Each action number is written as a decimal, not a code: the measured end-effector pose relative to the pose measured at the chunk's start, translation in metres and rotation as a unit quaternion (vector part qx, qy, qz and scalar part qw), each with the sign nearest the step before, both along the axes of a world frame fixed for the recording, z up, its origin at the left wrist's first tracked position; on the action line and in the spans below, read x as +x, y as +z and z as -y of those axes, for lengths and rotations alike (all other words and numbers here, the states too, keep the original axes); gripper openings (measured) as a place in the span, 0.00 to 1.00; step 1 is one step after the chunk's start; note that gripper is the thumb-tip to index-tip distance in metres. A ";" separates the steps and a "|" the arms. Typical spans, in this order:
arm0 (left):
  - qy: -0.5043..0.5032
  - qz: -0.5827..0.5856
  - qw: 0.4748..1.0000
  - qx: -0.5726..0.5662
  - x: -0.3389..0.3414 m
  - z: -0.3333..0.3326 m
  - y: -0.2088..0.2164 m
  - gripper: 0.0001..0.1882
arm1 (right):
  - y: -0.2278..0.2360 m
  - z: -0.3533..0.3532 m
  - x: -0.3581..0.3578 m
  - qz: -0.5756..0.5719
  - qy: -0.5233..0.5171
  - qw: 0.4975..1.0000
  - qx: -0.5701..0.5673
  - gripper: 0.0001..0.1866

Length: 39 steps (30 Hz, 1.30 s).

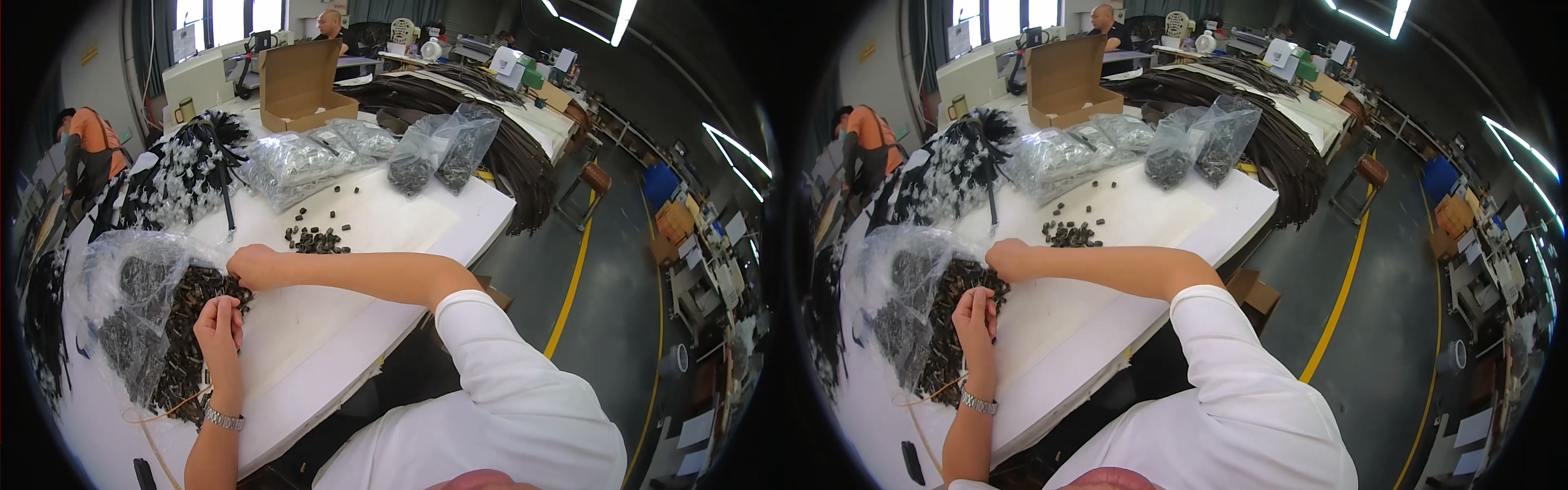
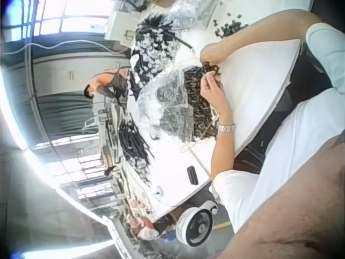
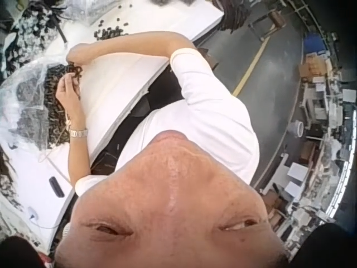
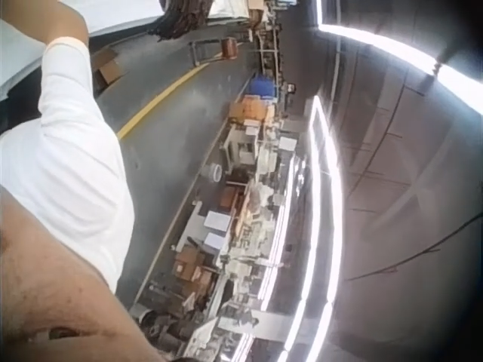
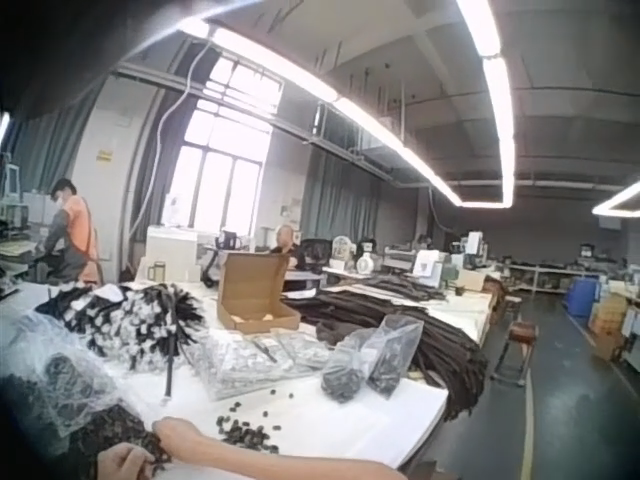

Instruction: Assembling small metal buckles and straps into finished leather goods components.

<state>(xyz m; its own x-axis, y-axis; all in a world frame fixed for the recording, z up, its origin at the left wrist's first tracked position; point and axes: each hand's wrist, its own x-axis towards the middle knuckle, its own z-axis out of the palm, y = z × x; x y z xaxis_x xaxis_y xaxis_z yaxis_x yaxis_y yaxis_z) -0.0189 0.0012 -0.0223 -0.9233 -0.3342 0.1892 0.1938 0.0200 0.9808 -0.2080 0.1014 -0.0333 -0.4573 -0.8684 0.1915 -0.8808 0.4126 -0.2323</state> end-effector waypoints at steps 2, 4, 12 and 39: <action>-0.004 0.003 1.000 -0.009 -0.002 -0.002 -0.001 0.14 | 0.006 -0.006 0.002 0.044 -0.002 0.999 -0.015 0.06; -0.008 0.013 1.000 -0.016 -0.003 -0.003 -0.001 0.14 | 0.014 -0.013 0.001 0.046 -0.001 0.998 -0.048 0.06; 0.029 0.006 0.998 -0.051 -0.002 -0.006 0.010 0.08 | 0.020 -0.044 0.026 0.441 0.045 0.834 -0.329 0.06; -0.039 0.195 0.977 -0.078 0.009 0.015 0.024 0.05 | 0.013 -0.068 0.089 0.319 0.083 0.915 -0.233 0.06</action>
<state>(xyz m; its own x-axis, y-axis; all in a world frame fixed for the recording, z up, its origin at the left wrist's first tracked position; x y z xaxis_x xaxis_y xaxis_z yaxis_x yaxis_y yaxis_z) -0.0097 -0.0138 0.0015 -0.9568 -0.2555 -0.1390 -0.1871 0.1746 0.9667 -0.1193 0.1696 -0.0208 -0.4752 -0.8276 0.2988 -0.5455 0.0106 -0.8381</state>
